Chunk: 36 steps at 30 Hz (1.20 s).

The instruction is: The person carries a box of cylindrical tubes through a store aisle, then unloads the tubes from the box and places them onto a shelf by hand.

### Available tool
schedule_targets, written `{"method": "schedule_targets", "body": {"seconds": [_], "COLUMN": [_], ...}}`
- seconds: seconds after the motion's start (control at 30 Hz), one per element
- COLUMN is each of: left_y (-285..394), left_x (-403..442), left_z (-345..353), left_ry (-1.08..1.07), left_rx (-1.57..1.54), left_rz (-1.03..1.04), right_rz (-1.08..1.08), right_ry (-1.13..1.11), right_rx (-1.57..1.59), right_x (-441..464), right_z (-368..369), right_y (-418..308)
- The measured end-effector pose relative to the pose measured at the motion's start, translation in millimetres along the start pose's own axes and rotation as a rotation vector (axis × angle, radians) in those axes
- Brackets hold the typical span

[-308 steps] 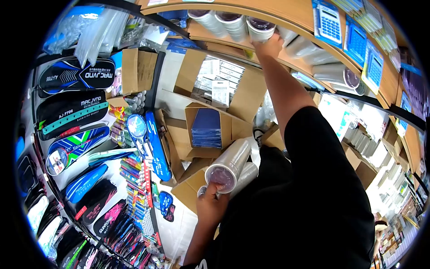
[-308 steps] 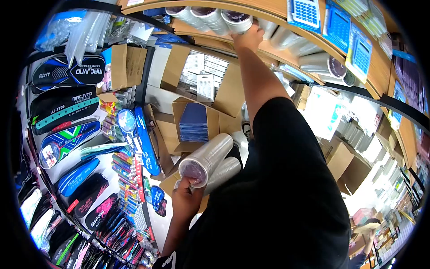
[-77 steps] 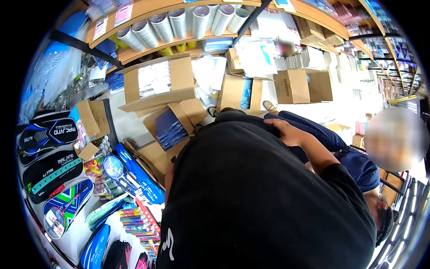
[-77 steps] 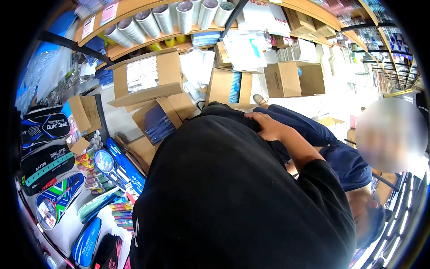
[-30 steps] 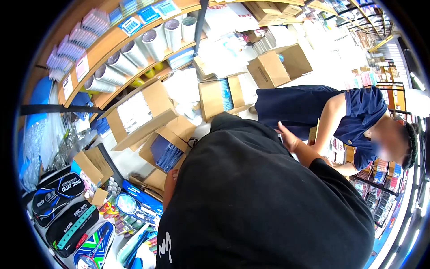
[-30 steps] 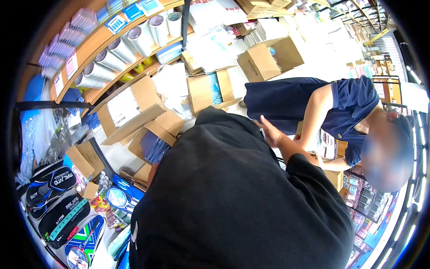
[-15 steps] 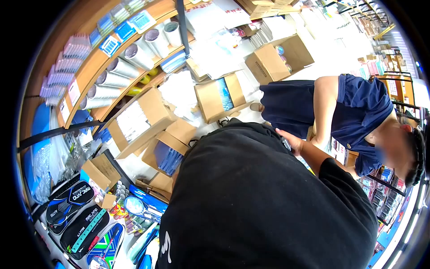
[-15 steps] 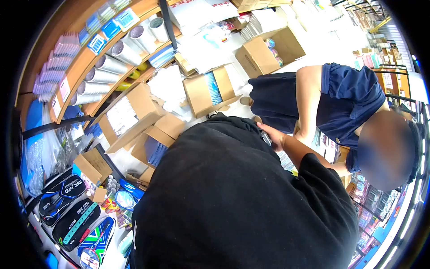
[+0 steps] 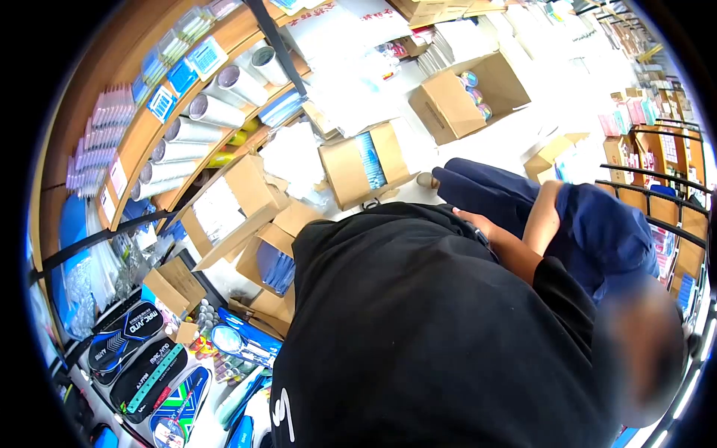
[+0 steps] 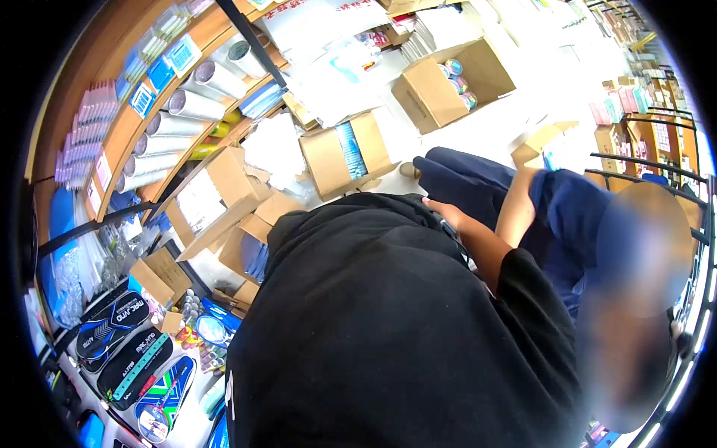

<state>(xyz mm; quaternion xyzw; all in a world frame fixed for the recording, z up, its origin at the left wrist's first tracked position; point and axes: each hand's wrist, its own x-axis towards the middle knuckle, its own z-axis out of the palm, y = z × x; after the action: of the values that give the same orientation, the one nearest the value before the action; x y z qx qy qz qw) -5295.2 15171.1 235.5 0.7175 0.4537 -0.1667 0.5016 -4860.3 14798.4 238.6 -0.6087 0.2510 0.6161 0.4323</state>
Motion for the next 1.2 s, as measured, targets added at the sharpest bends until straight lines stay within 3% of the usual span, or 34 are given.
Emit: {"method": "schedule_targets", "body": {"seconds": [0.37, 0.47, 0.53, 0.57, 0.67, 0.73, 0.87, 1.03, 1.13, 1.2], "left_y": [10, 7, 7, 8, -12, -12, -3, 33, 2, -13], "left_x": [35, 55, 73, 81, 117, 137, 163, 142, 142, 132], "left_z": [-32, -49, -59, -63, -76, -88, -108, -123, -107, -97], "left_ry": [-0.125, -0.164, -0.166, -0.139, -0.137, -0.138, -0.049, 0.036, 0.007, 0.017], "left_rx": [0.04, 0.052, 0.109, 0.176, 0.178, 0.19, 0.224, 0.163, -0.04, -0.013], "left_rz": [0.111, 0.177, 0.222, 0.23, 0.153, 0.163, 0.248, 0.303, 0.247, 0.243], "right_rz": [-0.053, 0.029, 0.012, -0.144, -0.075, -0.145, -0.182, -0.47, -0.44, -0.399], "right_ry": [0.26, 0.279, 0.319, 0.3, 0.325, 0.304, 0.36, 0.315, 0.284, 0.253], "right_rx": [-0.219, -0.076, -0.179, -0.367, -0.313, -0.163, -0.392, -0.575, -0.74, -0.764], "right_x": [-38, -61, -61, -55, -75, -83, -98, -39, -27, -23], "right_z": [41, 54, 43, 31, 56, 68, 104, 90, 89, 85], "right_y": [3, 18, 42, 59, 48, 43, 15, 34, 24, 12]}}
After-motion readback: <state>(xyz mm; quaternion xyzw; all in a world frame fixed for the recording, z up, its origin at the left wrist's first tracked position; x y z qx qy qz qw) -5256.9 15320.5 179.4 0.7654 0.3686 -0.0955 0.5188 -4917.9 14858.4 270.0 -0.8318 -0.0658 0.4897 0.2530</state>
